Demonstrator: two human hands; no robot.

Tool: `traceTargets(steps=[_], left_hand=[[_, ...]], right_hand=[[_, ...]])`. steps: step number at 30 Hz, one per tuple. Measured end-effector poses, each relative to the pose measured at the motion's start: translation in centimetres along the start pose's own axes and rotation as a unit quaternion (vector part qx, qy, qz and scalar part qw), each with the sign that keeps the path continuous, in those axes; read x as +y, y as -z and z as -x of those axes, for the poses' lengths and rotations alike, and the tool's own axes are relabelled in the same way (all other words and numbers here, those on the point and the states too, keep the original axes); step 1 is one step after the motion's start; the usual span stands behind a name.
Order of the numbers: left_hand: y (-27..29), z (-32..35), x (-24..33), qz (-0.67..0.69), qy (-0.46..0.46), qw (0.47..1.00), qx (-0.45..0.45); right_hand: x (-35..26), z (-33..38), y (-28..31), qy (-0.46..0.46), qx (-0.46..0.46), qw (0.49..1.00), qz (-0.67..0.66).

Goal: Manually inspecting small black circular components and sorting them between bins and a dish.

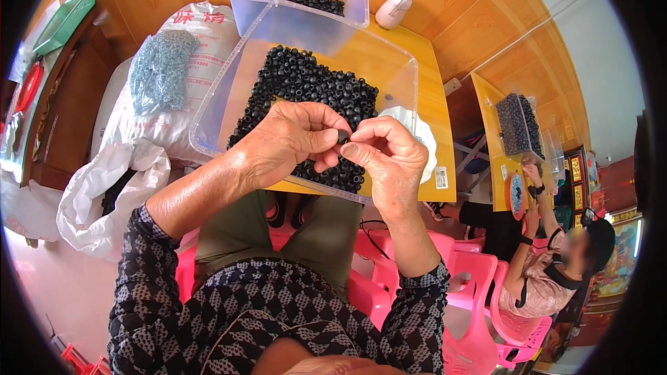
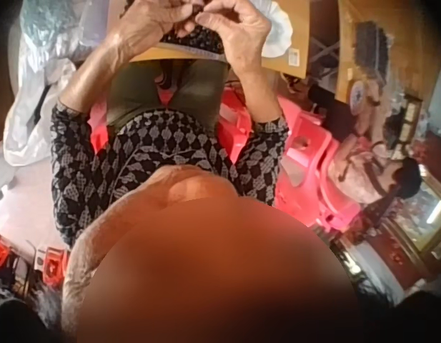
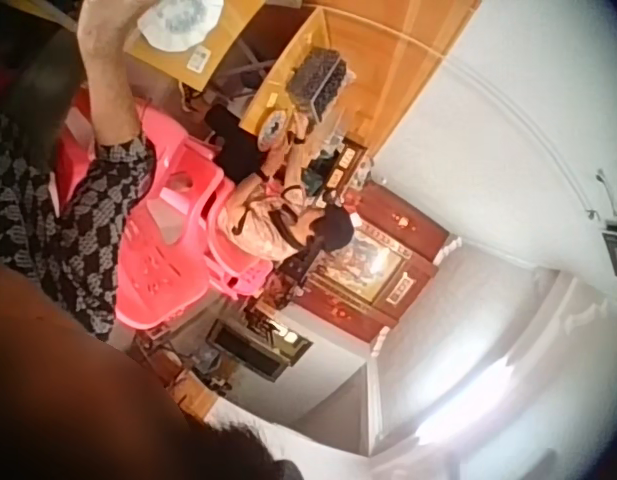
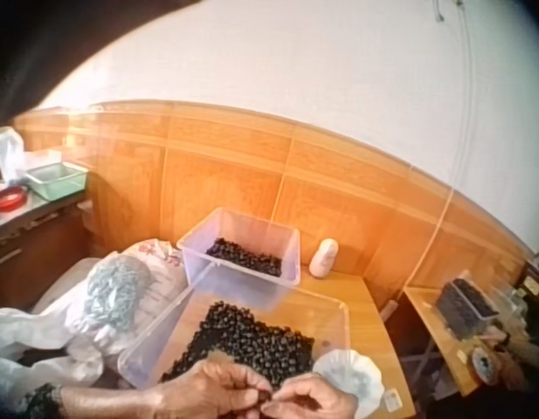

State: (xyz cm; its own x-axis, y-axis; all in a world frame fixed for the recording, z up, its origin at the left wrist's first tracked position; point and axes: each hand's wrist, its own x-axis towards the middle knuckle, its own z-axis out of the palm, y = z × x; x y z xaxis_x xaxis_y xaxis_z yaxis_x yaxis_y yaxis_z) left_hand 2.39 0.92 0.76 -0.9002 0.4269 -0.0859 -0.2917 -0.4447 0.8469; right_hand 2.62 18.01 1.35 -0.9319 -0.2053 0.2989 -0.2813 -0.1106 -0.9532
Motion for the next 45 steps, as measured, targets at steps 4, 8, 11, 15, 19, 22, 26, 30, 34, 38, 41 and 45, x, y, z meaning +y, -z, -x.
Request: traceTargets(steps=[4,8,11,15,19,22,26,30,34,38,41,45], left_hand=[[0.2,-0.1,-0.1,-0.011,0.019,1.0,-0.001],[0.7,-0.2,-0.4,0.003,0.018,1.0,-0.017],[0.4,-0.2,0.1,-0.032,-0.015,0.999,0.023],[0.8,-0.3,0.8,0.024,-0.009,0.999,0.037],[1.4,0.2,0.7,0.107,0.018,0.994,0.02],[1.7,0.3,0.5,0.1,0.029,0.995,0.003],[1.5,0.6,0.3,0.053,0.028,0.998,0.034],[1.4,0.7,0.3,0.018,0.014,0.999,0.046],[1.5,0.4,0.4,0.002,0.019,0.999,0.045],[2.4,0.3,0.9,0.014,0.017,0.999,0.03],[2.8,0.6,1.9,0.146,-0.029,0.988,0.047],[5.1,0.2,2.4,0.198,-0.064,0.978,0.014]], right_hand=[[-0.5,-0.3,0.1,-0.077,-0.002,0.997,0.02],[-1.7,-1.8,0.2,-0.163,-0.039,0.983,0.077],[-1.7,-3.3,0.5,-0.202,-0.064,0.977,0.01],[-1.1,-3.5,-0.7,-0.13,-0.082,0.988,0.027],[-1.0,-2.7,-1.9,-0.045,-0.068,0.996,0.025],[-0.8,-2.3,-1.8,-0.016,-0.07,0.997,0.025],[-1.2,-2.2,-1.9,-0.043,-0.069,0.996,0.046],[-1.3,-2.5,-1.9,-0.057,-0.071,0.99,0.106],[-1.2,-3.7,-1.6,-0.117,-0.091,0.977,0.155],[-0.9,-5.1,-1.9,-0.123,-0.119,0.969,0.178],[-0.7,-6.1,-2.8,-0.139,-0.111,0.973,0.144],[1.6,-7.4,-1.7,-0.114,-0.146,0.964,0.19]])
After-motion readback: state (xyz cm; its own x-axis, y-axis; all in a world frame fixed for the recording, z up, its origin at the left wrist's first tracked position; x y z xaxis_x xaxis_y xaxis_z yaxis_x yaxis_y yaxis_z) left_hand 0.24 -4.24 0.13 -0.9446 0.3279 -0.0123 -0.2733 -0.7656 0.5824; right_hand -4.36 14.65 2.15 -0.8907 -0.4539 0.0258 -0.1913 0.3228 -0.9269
